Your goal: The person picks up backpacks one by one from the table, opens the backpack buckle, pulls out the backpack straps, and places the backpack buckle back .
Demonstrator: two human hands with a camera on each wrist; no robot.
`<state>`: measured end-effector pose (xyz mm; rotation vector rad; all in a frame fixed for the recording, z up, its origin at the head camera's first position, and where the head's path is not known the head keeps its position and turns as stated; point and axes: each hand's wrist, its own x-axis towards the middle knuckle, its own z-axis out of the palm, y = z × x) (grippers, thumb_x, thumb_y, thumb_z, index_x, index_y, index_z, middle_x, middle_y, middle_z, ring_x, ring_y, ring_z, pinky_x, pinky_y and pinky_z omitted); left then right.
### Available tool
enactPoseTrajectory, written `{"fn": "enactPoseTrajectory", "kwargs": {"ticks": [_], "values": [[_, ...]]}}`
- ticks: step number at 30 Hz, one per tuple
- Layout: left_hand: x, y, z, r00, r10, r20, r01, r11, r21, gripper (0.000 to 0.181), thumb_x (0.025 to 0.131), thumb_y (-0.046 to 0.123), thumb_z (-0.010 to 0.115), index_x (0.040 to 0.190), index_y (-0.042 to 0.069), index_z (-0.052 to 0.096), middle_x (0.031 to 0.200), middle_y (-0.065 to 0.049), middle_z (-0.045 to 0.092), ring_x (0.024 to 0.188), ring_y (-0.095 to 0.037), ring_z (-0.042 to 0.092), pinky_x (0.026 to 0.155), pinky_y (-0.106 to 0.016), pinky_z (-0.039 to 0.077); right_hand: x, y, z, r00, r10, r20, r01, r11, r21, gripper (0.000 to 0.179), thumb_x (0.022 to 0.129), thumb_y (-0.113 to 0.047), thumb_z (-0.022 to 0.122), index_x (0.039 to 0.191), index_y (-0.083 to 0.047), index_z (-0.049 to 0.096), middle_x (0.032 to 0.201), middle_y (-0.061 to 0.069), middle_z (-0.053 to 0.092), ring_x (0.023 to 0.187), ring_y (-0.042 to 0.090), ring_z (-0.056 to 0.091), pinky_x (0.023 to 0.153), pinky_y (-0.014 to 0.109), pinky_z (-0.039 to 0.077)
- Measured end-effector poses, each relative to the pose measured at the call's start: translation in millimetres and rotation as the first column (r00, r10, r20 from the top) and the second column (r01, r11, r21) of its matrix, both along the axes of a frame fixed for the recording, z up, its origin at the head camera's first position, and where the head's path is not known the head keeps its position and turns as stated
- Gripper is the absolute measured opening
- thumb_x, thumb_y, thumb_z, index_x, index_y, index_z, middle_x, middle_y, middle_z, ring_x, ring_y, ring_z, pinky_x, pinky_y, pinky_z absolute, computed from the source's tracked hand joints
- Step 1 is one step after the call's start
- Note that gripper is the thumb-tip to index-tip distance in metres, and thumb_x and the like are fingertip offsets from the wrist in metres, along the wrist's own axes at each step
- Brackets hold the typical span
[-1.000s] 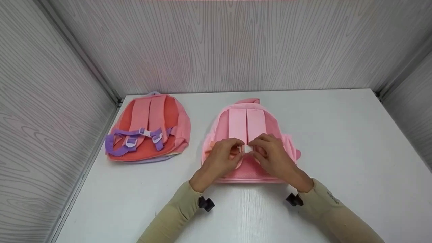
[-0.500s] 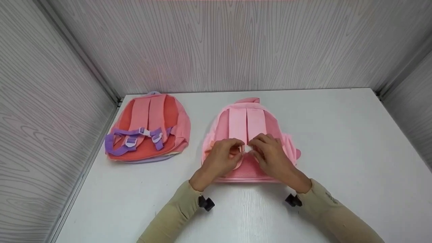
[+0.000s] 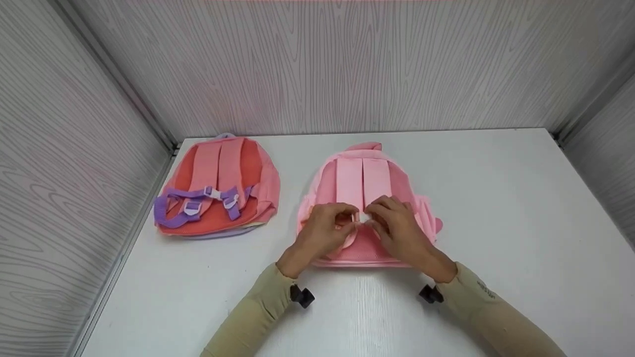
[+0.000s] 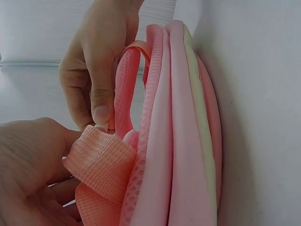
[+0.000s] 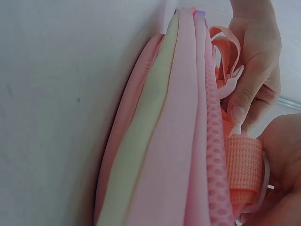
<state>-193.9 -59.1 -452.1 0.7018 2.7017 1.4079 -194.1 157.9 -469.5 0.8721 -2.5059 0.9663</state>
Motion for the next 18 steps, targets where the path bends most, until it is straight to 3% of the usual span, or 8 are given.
{"fn": "enactPoseTrajectory", "kwargs": {"ticks": [18], "values": [[-2.5,-2.9,-4.1,0.997,-0.044,-0.062,0.046,0.998,0.032,0.024,0.097,0.012,0.08,0.119,0.003,0.078,0.11,-0.009,0.079,0.094,-0.017,0.073,0.088,-0.031,0.062,0.5,0.8,0.0,1.0,0.025,0.012,-0.025,0.999,-0.028,0.017,0.097,-0.004,0.076,0.114,-0.004,0.076,0.11,0.009,0.068,0.101,0.026,0.065,0.087,0.043,0.041]]}}
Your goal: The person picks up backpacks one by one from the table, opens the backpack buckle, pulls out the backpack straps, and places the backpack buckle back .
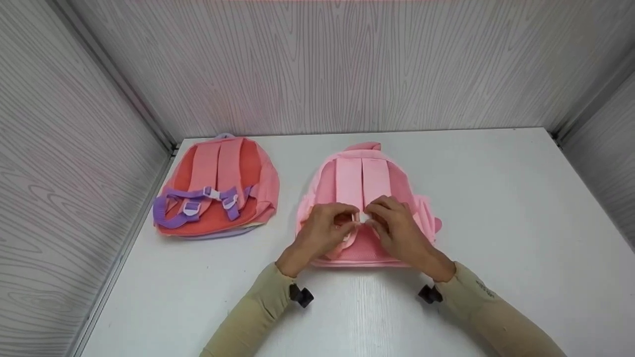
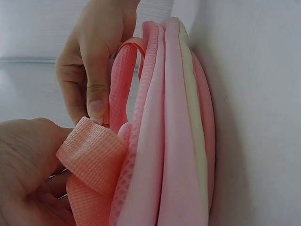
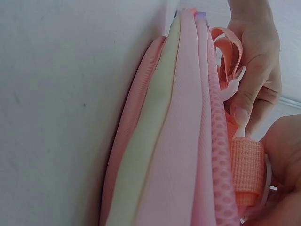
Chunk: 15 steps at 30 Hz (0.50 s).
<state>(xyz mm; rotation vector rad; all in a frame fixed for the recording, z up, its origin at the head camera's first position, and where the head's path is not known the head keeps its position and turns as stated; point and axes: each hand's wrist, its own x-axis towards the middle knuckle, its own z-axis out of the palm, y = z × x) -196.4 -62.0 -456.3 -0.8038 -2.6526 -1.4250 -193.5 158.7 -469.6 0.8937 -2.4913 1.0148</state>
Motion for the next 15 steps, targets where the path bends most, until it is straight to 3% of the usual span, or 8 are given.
{"fn": "enactPoseTrajectory", "kwargs": {"ticks": [5,15], "values": [[-1.4,-0.1,-1.2,0.999,-0.012,-0.048,0.013,1.0,0.017,0.02,0.096,0.009,0.08,0.114,0.002,0.078,0.107,-0.01,0.079,0.092,-0.018,0.075,0.086,-0.031,0.062,-1.8,-0.9,-0.6,0.999,0.008,-0.031,-0.008,1.0,-0.006,0.014,0.097,-0.001,0.075,0.11,-0.004,0.076,0.107,0.008,0.068,0.097,0.025,0.065,0.082,0.039,0.036],[-1.5,-0.9,-0.3,0.999,-0.02,-0.034,0.021,0.999,0.032,0.017,0.096,0.01,0.081,0.112,0.003,0.079,0.103,-0.008,0.079,0.089,-0.015,0.072,0.084,-0.029,0.061,-0.7,0.8,0.6,1.0,-0.003,0.012,0.003,1.0,-0.003,0.018,0.097,-0.004,0.076,0.115,-0.005,0.075,0.111,0.008,0.068,0.103,0.026,0.065,0.088,0.042,0.039]]}}
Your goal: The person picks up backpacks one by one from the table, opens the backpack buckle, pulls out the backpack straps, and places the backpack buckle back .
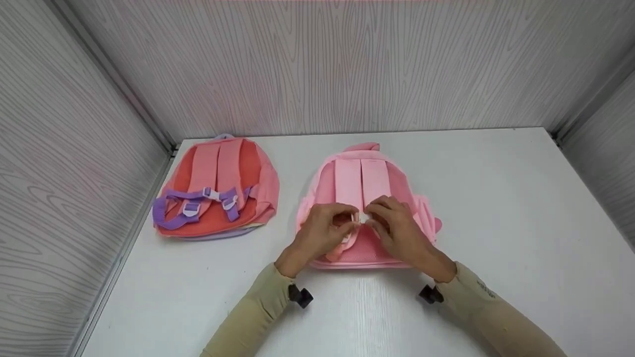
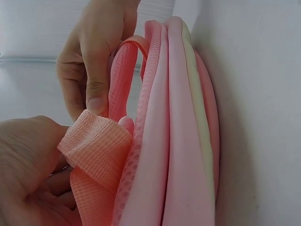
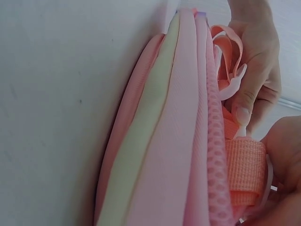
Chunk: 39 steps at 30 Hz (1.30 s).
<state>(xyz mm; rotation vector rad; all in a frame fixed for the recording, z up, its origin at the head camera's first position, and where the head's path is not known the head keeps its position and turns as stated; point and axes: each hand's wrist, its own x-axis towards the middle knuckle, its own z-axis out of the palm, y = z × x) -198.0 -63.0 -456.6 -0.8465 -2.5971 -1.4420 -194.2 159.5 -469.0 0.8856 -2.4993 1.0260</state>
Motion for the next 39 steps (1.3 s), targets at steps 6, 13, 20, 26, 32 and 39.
{"fn": "enactPoseTrajectory", "kwargs": {"ticks": [6,13,20,26,32,39], "values": [[0.4,0.3,-0.8,1.0,0.015,0.0,-0.015,1.0,0.004,0.017,0.094,0.01,0.082,0.11,0.004,0.08,0.101,-0.007,0.079,0.087,-0.015,0.072,0.083,-0.029,0.062,1.6,1.0,-0.7,1.0,-0.009,0.029,0.01,1.0,-0.021,0.02,0.097,-0.005,0.077,0.117,-0.005,0.076,0.112,0.007,0.069,0.101,0.024,0.064,0.09,0.042,0.039],[0.1,-0.9,-0.6,1.0,0.014,0.007,-0.014,1.0,-0.004,0.018,0.095,0.011,0.082,0.111,0.004,0.08,0.101,-0.007,0.079,0.087,-0.014,0.072,0.083,-0.029,0.061,2.3,2.1,0.5,0.999,0.001,0.053,0.0,1.0,-0.029,0.02,0.098,-0.004,0.076,0.118,-0.006,0.076,0.111,0.007,0.069,0.097,0.021,0.062,0.091,0.04,0.045],[-0.9,-3.5,0.7,1.0,0.015,-0.008,-0.015,1.0,-0.005,0.017,0.095,0.01,0.082,0.11,0.004,0.08,0.102,-0.006,0.08,0.089,-0.014,0.074,0.085,-0.03,0.062,1.9,3.7,3.5,0.997,0.015,0.071,-0.011,0.998,-0.057,0.019,0.095,-0.003,0.079,0.114,-0.005,0.076,0.108,0.005,0.069,0.087,0.015,0.058,0.076,0.027,0.051],[-2.4,-4.8,2.8,1.0,0.014,0.013,-0.014,1.0,0.003,0.017,0.096,0.007,0.08,0.112,0.004,0.08,0.104,-0.007,0.08,0.088,-0.016,0.073,0.084,-0.029,0.063,1.9,5.1,5.9,0.996,0.003,0.092,0.004,0.997,-0.071,0.023,0.091,-0.003,0.084,0.113,-0.005,0.079,0.104,0.005,0.069,0.082,0.014,0.054,0.069,0.023,0.049],[-2.5,-5.2,3.6,0.999,0.017,0.031,-0.016,1.0,-0.015,0.019,0.096,0.01,0.081,0.114,0.004,0.08,0.106,-0.006,0.08,0.089,-0.015,0.073,0.084,-0.027,0.062,1.7,6.5,6.0,0.996,0.001,0.084,0.005,0.998,-0.07,0.023,0.091,-0.004,0.084,0.113,-0.005,0.081,0.095,0.003,0.063,0.079,0.013,0.051,0.066,0.023,0.045],[-2.0,-5.6,3.8,0.998,0.023,0.052,-0.023,1.0,-0.009,0.022,0.096,0.01,0.081,0.117,0.005,0.079,0.107,-0.005,0.08,0.09,-0.014,0.072,0.086,-0.03,0.062,-0.9,7.9,6.0,0.999,0.007,0.048,-0.003,0.998,-0.066,0.023,0.089,-0.003,0.085,0.112,-0.005,0.082,0.088,0.002,0.062,0.077,0.013,0.05,0.064,0.024,0.044]]}}
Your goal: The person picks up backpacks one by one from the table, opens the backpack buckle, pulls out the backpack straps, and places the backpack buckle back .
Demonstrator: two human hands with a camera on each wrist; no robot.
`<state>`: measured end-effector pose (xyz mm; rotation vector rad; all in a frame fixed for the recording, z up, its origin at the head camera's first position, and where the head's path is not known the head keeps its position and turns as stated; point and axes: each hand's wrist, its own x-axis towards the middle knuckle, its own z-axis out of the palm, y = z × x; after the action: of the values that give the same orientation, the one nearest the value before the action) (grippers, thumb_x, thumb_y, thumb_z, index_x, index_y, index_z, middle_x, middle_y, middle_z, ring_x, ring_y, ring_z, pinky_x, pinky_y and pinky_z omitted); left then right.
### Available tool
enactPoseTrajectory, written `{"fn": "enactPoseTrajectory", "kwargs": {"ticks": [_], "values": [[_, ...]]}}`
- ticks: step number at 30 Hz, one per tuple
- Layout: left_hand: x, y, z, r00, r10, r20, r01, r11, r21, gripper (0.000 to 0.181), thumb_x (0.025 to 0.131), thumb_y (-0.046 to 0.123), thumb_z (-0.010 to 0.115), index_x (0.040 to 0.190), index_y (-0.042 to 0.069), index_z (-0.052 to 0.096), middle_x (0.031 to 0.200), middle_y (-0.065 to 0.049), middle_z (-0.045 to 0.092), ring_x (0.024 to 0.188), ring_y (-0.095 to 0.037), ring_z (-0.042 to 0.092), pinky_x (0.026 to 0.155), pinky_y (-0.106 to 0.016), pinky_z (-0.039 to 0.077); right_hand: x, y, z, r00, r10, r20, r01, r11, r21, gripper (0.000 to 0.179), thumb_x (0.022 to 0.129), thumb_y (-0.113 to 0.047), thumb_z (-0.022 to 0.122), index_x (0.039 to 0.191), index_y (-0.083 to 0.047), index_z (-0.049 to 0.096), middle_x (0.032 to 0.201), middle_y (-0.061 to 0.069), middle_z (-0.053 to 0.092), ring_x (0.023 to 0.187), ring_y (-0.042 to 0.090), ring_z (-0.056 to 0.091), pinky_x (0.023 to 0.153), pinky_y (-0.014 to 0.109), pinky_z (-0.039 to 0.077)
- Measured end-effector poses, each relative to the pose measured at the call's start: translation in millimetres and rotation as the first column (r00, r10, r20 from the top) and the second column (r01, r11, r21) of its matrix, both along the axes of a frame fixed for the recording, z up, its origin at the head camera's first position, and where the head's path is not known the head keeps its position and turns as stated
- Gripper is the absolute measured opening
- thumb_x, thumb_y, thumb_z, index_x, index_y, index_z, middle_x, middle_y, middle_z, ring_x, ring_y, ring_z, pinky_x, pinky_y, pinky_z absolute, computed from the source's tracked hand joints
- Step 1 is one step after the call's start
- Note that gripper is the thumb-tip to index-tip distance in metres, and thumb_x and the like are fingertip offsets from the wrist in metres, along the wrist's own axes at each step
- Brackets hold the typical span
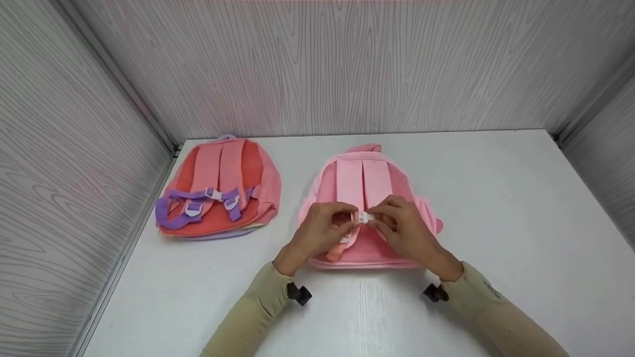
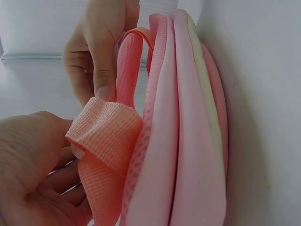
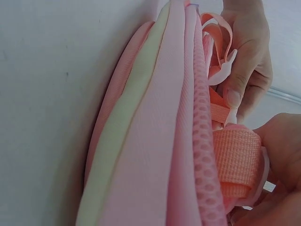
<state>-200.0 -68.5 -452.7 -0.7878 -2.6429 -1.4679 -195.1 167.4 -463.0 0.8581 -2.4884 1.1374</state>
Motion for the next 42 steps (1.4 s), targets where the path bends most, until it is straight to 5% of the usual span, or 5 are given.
{"fn": "enactPoseTrajectory", "kwargs": {"ticks": [42], "values": [[-2.9,-8.0,0.8,1.0,-0.021,0.015,0.021,1.0,-0.018,0.023,0.097,0.01,0.079,0.119,0.002,0.078,0.11,-0.008,0.079,0.096,-0.014,0.073,0.091,-0.031,0.061,0.8,1.5,0.0,0.996,-0.008,0.091,0.002,0.997,0.071,0.021,0.09,-0.004,0.086,0.11,-0.003,0.082,0.086,0.003,0.063,0.078,0.015,0.053,0.064,0.025,0.045]]}}
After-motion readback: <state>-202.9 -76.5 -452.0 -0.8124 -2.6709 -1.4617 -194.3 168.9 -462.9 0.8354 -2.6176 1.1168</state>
